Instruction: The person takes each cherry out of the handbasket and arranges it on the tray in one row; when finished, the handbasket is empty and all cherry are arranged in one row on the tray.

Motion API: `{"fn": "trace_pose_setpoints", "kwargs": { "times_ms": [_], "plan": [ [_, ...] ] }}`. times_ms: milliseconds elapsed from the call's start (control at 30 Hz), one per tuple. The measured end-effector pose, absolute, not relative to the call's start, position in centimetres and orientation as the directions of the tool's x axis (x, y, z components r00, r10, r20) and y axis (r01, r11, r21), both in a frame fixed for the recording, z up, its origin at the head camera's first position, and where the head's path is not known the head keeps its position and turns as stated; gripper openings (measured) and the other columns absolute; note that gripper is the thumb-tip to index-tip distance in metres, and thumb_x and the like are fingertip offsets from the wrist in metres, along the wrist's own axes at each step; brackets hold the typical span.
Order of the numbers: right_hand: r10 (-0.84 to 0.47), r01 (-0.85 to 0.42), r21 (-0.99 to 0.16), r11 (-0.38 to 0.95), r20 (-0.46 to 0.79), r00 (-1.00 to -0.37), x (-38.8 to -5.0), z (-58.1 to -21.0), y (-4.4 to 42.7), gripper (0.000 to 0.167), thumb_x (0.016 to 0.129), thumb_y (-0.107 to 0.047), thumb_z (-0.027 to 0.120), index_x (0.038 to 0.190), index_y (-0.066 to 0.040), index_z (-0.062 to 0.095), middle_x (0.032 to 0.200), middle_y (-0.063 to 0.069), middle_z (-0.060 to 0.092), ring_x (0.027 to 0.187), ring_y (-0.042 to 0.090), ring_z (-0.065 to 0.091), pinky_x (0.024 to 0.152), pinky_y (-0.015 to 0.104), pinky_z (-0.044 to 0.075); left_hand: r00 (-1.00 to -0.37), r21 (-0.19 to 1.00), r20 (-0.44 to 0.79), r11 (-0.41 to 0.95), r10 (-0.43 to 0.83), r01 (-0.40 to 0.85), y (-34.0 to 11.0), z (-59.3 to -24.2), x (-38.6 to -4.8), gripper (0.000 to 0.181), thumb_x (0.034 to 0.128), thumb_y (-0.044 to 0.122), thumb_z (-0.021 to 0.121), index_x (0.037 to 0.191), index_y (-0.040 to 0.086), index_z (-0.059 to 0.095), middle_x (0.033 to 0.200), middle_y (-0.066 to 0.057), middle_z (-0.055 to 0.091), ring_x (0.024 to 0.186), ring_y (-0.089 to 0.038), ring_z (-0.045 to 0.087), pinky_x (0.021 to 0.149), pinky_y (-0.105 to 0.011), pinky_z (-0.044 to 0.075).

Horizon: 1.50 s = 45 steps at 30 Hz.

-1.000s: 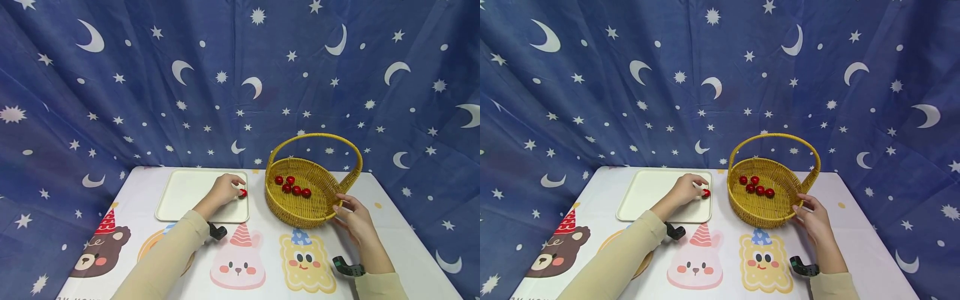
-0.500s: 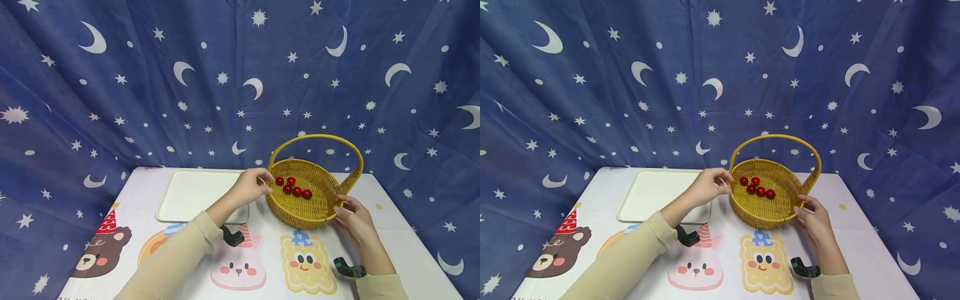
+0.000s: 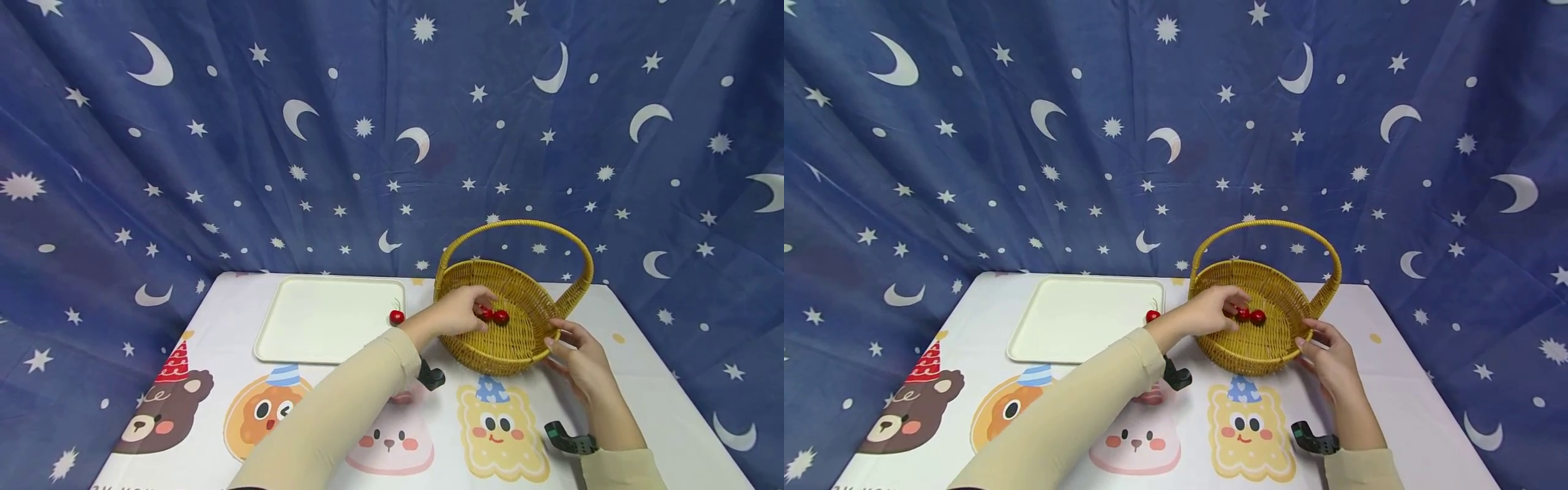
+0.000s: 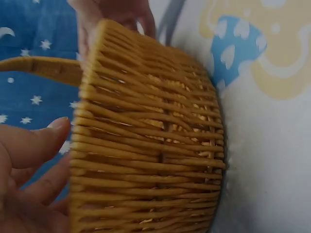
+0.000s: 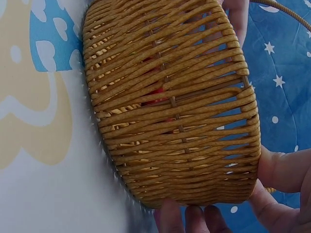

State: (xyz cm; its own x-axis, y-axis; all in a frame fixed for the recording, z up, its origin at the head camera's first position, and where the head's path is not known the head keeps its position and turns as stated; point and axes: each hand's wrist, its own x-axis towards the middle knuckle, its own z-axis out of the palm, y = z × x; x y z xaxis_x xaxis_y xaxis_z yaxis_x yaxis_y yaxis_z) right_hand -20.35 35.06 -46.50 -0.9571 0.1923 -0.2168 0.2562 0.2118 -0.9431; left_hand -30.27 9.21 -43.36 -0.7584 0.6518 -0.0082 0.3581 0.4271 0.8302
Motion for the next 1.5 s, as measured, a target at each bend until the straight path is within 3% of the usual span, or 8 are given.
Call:
{"fn": "trace_pose_setpoints", "kwargs": {
  "times_ms": [133, 333, 533, 600, 967, 1133, 1300, 1500],
  "plan": [
    [0.192, 0.250, -0.943, 0.220, -0.210, -0.959, -20.2, -46.7, 35.1, 0.056, 0.108, -0.011, 0.063, 0.159, -0.008, 0.041, 0.163, 0.021, 0.031, 0.114, 0.007, 0.058, 0.097, 0.029, 0.061, -0.774, 0.774, -0.026, 0.502, 0.633, 0.385, 10.7, -44.3, -31.2, 0.057, 0.0941, 0.002, 0.078, 0.148, 0.013, 0.062, 0.150, -0.010, 0.066, 0.131, -0.025, 0.066, 0.095, -0.024, 0.055],
    [0.164, 0.220, -0.948, 0.230, -0.185, -0.969, -20.7, -46.6, 35.1, 0.057, 0.107, -0.011, 0.064, 0.159, -0.005, 0.041, 0.162, 0.024, 0.031, 0.109, 0.002, 0.060, 0.096, 0.030, 0.062, -0.803, 0.746, -0.105, 0.580, 0.587, 0.327, 11.6, -44.9, -32.1, 0.066, 0.0910, -0.005, 0.072, 0.153, 0.013, 0.060, 0.154, -0.007, 0.063, 0.086, -0.018, 0.059, 0.062, -0.025, 0.041],
    [0.177, 0.237, -0.945, 0.226, -0.200, -0.964, -20.4, -46.8, 35.5, 0.055, 0.108, -0.011, 0.064, 0.158, -0.007, 0.042, 0.163, 0.023, 0.030, 0.109, 0.002, 0.060, 0.093, 0.027, 0.062, -0.771, 0.694, -0.177, 0.633, 0.611, 0.343, 12.5, -45.2, -31.8, 0.060, 0.0909, 0.003, 0.080, 0.147, 0.017, 0.066, 0.133, -0.005, 0.073, 0.095, -0.013, 0.062, 0.072, -0.023, 0.048],
    [0.186, 0.242, -0.944, 0.224, -0.203, -0.961, -20.3, -46.9, 35.5, 0.057, 0.107, -0.012, 0.064, 0.159, -0.008, 0.041, 0.161, 0.021, 0.032, 0.108, 0.001, 0.060, 0.093, 0.027, 0.062, -0.754, 0.672, -0.181, 0.639, 0.632, 0.374, 12.7, -45.3, -31.7, 0.056, 0.0899, 0.003, 0.082, 0.143, 0.019, 0.070, 0.119, -0.001, 0.075, 0.082, -0.011, 0.058, 0.068, -0.023, 0.047],
    [0.180, 0.239, -0.947, 0.214, -0.203, -0.963, -20.3, -47.0, 35.5, 0.055, 0.107, -0.011, 0.065, 0.157, -0.008, 0.042, 0.156, 0.018, 0.037, 0.106, -0.001, 0.059, 0.091, 0.025, 0.061, -0.621, 0.656, -0.203, 0.576, 0.757, 0.488, 13.3, -45.7, -31.5, 0.056, 0.0887, 0.004, 0.085, 0.138, 0.028, 0.075, 0.127, 0.003, 0.077, 0.115, -0.007, 0.068, 0.098, -0.019, 0.053],
    [0.190, 0.230, -0.952, 0.201, -0.193, -0.963, -20.2, -47.0, 35.4, 0.053, 0.106, -0.011, 0.066, 0.155, -0.008, 0.045, 0.150, 0.016, 0.039, 0.104, -0.002, 0.060, 0.089, 0.024, 0.062, -0.578, 0.615, -0.222, 0.573, 0.785, 0.542, 13.4, -45.6, -31.2, 0.035, 0.0900, 0.006, 0.084, 0.120, 0.023, 0.083, 0.111, 0.008, 0.079, 0.103, -0.005, 0.069, 0.088, -0.016, 0.054],
    [0.196, 0.215, -0.958, 0.189, -0.178, -0.964, -20.2, -47.1, 35.4, 0.054, 0.106, -0.011, 0.067, 0.155, -0.006, 0.045, 0.147, 0.014, 0.041, 0.105, 0.001, 0.061, 0.088, 0.026, 0.063, -0.594, 0.596, -0.233, 0.596, 0.770, 0.538, 13.2, -45.6, -30.9, 0.022, 0.0914, 0.004, 0.082, 0.104, 0.022, 0.083, 0.100, 0.009, 0.074, 0.092, -0.007, 0.066, 0.077, -0.019, 0.054],
    [0.193, 0.223, -0.955, 0.194, -0.186, -0.963, -20.3, -47.2, 35.4, 0.054, 0.106, -0.012, 0.068, 0.155, -0.008, 0.046, 0.147, 0.013, 0.041, 0.110, 0.003, 0.062, 0.089, 0.026, 0.063, -0.680, 0.652, -0.047, 0.538, 0.731, 0.534, 12.6, -45.3, -31.0, 0.024, 0.0914, 0.012, 0.086, 0.114, 0.019, 0.082, 0.111, 0.008, 0.076, 0.101, -0.006, 0.068, 0.086, -0.017, 0.053]
  ]
}}
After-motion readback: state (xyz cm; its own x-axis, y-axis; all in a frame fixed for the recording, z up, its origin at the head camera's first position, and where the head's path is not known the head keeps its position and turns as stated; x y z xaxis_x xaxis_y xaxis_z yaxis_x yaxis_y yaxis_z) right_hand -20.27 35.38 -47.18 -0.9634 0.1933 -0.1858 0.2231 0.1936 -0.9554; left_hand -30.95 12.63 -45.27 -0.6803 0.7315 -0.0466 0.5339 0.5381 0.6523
